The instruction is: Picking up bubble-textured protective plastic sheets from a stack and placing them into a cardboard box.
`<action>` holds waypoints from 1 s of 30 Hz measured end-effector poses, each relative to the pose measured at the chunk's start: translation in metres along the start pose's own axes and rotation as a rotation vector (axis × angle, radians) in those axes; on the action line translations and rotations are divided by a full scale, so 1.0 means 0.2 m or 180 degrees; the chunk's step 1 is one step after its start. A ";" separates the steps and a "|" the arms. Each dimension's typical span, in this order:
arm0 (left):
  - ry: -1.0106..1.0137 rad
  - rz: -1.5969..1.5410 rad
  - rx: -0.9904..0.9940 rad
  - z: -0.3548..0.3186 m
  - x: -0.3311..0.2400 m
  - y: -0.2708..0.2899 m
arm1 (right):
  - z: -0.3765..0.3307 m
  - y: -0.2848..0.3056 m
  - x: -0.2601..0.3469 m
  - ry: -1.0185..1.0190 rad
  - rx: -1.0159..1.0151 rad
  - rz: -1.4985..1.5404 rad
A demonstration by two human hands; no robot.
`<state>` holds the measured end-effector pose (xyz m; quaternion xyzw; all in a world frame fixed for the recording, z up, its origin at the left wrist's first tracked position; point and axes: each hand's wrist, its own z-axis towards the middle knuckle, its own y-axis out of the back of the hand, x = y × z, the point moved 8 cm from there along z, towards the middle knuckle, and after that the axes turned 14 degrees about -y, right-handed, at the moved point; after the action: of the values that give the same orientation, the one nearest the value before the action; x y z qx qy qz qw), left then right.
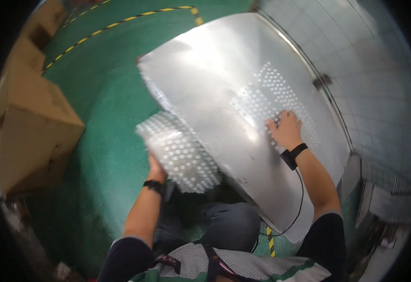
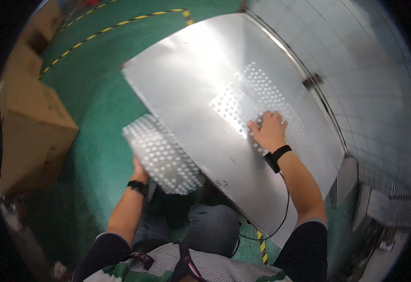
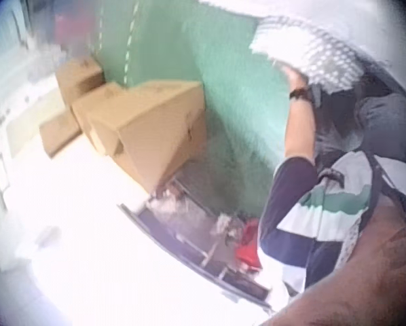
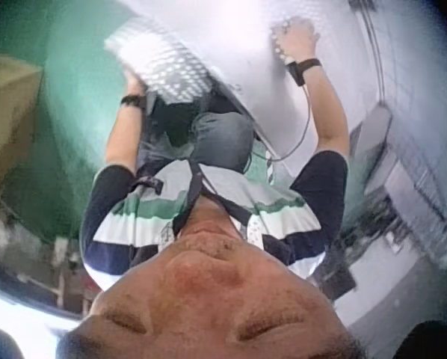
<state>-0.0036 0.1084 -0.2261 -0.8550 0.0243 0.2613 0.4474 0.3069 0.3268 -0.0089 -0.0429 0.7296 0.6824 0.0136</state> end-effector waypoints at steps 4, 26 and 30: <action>0.0244 -0.0510 0.0129 -0.05 -0.04 -0.06 | -0.12 0.08 0.71 0.0316 0.0111 -0.0002; 0.0279 0.0145 0.0055 0.01 -0.05 0.01 | -0.63 -0.03 1.06 0.0892 0.0985 -0.0070; 0.0158 -0.0192 0.0245 -0.05 -0.18 -0.07 | -0.67 0.12 1.04 0.1247 0.0751 -0.0663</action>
<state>-0.0262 0.1010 -0.1943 -0.8437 0.0196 0.2253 0.4869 0.1025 0.1864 0.0080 -0.2473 0.7846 0.5661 -0.0529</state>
